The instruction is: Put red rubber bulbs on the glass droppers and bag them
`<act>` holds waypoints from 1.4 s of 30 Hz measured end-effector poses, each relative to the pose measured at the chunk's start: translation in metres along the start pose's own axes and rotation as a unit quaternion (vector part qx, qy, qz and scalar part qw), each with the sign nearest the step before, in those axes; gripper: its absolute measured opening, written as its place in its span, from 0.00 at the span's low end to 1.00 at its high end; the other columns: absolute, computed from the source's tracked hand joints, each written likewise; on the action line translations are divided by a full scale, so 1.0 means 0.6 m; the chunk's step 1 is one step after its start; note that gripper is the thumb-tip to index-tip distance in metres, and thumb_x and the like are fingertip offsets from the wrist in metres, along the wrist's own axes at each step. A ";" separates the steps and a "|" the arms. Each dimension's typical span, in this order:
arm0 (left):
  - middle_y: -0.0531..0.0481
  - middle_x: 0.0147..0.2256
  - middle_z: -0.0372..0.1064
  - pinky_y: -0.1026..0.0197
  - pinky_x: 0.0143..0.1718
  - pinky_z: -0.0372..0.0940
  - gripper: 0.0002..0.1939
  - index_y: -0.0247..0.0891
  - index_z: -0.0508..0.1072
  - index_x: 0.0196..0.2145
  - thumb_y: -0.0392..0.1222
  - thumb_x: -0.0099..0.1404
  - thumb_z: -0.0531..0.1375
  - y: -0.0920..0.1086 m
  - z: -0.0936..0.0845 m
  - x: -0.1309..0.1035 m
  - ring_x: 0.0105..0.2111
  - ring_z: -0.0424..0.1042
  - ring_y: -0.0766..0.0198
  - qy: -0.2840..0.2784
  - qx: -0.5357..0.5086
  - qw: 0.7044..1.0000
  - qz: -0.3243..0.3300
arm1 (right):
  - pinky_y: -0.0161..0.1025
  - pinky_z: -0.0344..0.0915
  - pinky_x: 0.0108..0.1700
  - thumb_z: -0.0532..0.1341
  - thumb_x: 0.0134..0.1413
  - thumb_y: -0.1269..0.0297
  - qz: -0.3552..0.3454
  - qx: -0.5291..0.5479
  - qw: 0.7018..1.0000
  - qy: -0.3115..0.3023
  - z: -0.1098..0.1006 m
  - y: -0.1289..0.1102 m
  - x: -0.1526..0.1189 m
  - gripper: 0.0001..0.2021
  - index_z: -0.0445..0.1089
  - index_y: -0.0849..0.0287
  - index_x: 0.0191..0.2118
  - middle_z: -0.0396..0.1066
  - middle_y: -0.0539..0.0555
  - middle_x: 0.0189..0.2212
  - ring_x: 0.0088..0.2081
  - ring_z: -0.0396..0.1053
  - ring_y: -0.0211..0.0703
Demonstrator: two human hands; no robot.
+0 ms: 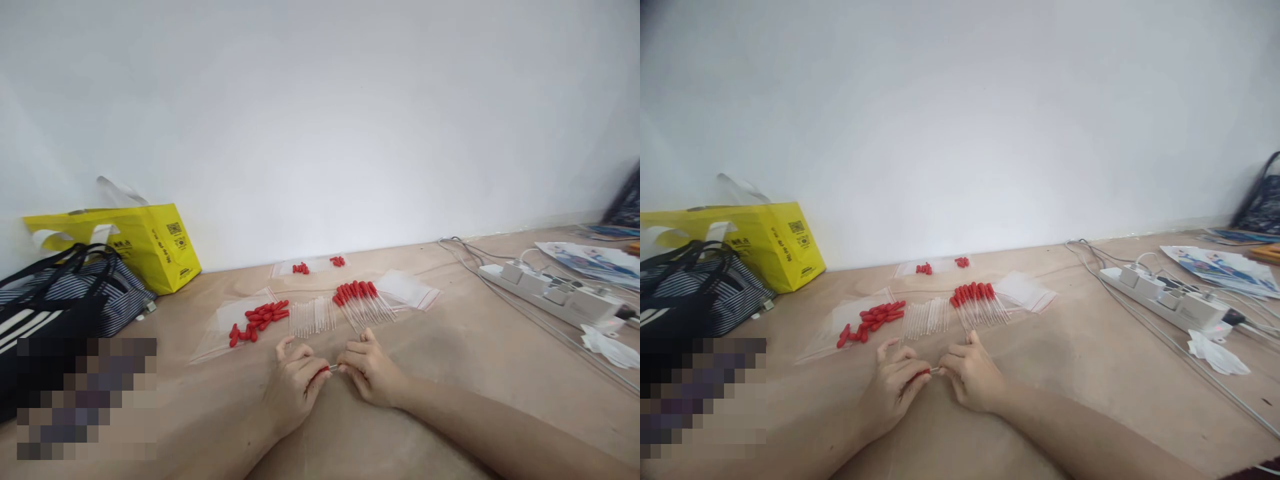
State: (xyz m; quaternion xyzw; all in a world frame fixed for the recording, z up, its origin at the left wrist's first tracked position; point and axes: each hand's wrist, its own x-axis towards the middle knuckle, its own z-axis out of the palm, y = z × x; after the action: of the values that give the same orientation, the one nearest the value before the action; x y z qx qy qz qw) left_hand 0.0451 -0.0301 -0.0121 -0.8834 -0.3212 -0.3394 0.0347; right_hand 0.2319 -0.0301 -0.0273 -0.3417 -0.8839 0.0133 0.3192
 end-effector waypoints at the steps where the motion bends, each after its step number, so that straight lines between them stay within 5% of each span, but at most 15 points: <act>1: 0.58 0.20 0.68 0.50 0.48 0.40 0.09 0.41 0.68 0.27 0.38 0.61 0.50 0.000 -0.001 0.000 0.27 0.65 0.66 0.002 0.001 1.000 0.002 | 0.37 0.45 0.35 0.46 0.55 0.71 0.000 -0.001 1.000 -0.003 -0.001 0.000 0.000 0.11 0.65 0.60 0.31 0.66 0.51 0.25 0.27 0.58 0.35; 13: 0.57 0.30 0.72 0.48 0.48 0.40 0.08 0.49 0.70 0.34 0.43 0.62 0.52 -0.028 -0.020 0.013 0.34 0.66 0.62 0.005 0.075 0.997 -0.028 | 0.38 0.44 0.34 0.53 0.53 0.69 0.025 -0.093 0.994 -0.046 -0.030 -0.001 0.012 0.10 0.68 0.54 0.40 0.67 0.51 0.27 0.33 0.59 0.38; 17: 0.50 0.41 0.68 0.48 0.48 0.42 0.14 0.46 0.67 0.43 0.47 0.58 0.54 -0.059 -0.032 0.011 0.42 0.63 0.56 0.024 0.179 0.979 -0.096 | 0.37 0.45 0.35 0.52 0.52 0.70 0.156 -0.074 0.985 0.031 -0.022 0.026 0.017 0.11 0.67 0.53 0.39 0.68 0.50 0.29 0.34 0.60 0.39; 21: 0.46 0.40 0.68 0.47 0.44 0.46 0.12 0.41 0.68 0.38 0.46 0.57 0.54 -0.106 -0.053 0.007 0.41 0.62 0.53 0.054 0.265 0.935 -0.229 | 0.37 0.46 0.36 0.52 0.50 0.68 0.300 -0.094 0.942 0.117 -0.021 0.068 0.050 0.09 0.66 0.58 0.37 0.69 0.51 0.28 0.35 0.62 0.41; 25: 0.46 0.37 0.68 0.47 0.42 0.48 0.11 0.41 0.70 0.33 0.47 0.55 0.55 -0.138 -0.070 0.002 0.40 0.61 0.52 0.047 0.300 0.907 -0.293 | 0.39 0.45 0.37 0.51 0.49 0.68 0.360 -0.142 0.914 0.120 -0.013 0.093 0.088 0.07 0.65 0.59 0.32 0.70 0.52 0.28 0.36 0.63 0.43; 34: 0.47 0.36 0.67 0.46 0.44 0.46 0.08 0.42 0.71 0.27 0.46 0.55 0.56 -0.143 -0.066 -0.004 0.39 0.61 0.54 0.051 0.330 0.902 -0.274 | 0.41 0.44 0.38 0.51 0.50 0.65 0.383 -0.188 0.901 0.078 0.004 0.109 0.092 0.08 0.67 0.59 0.31 0.70 0.54 0.31 0.38 0.62 0.46; 38: 0.46 0.37 0.66 0.46 0.45 0.45 0.07 0.42 0.72 0.29 0.44 0.56 0.55 -0.147 -0.050 0.004 0.39 0.61 0.54 0.045 0.325 0.917 -0.227 | 0.42 0.44 0.40 0.51 0.51 0.63 0.345 -0.197 0.913 0.090 0.005 0.089 0.098 0.10 0.68 0.58 0.31 0.70 0.54 0.33 0.38 0.62 0.45; 42: 0.45 0.39 0.66 0.44 0.46 0.44 0.08 0.43 0.73 0.32 0.42 0.58 0.54 -0.155 -0.032 0.020 0.42 0.60 0.53 0.051 0.340 0.919 -0.194 | 0.45 0.44 0.41 0.51 0.50 0.65 0.340 -0.198 0.919 0.033 0.013 0.061 0.121 0.11 0.70 0.59 0.29 0.71 0.56 0.31 0.37 0.62 0.46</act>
State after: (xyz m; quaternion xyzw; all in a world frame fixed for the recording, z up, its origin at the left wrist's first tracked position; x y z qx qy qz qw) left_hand -0.0142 0.0445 -0.0043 -0.7201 -0.5799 -0.2547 0.2833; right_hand 0.2085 0.0441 -0.0022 -0.6779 -0.6880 -0.0653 0.2507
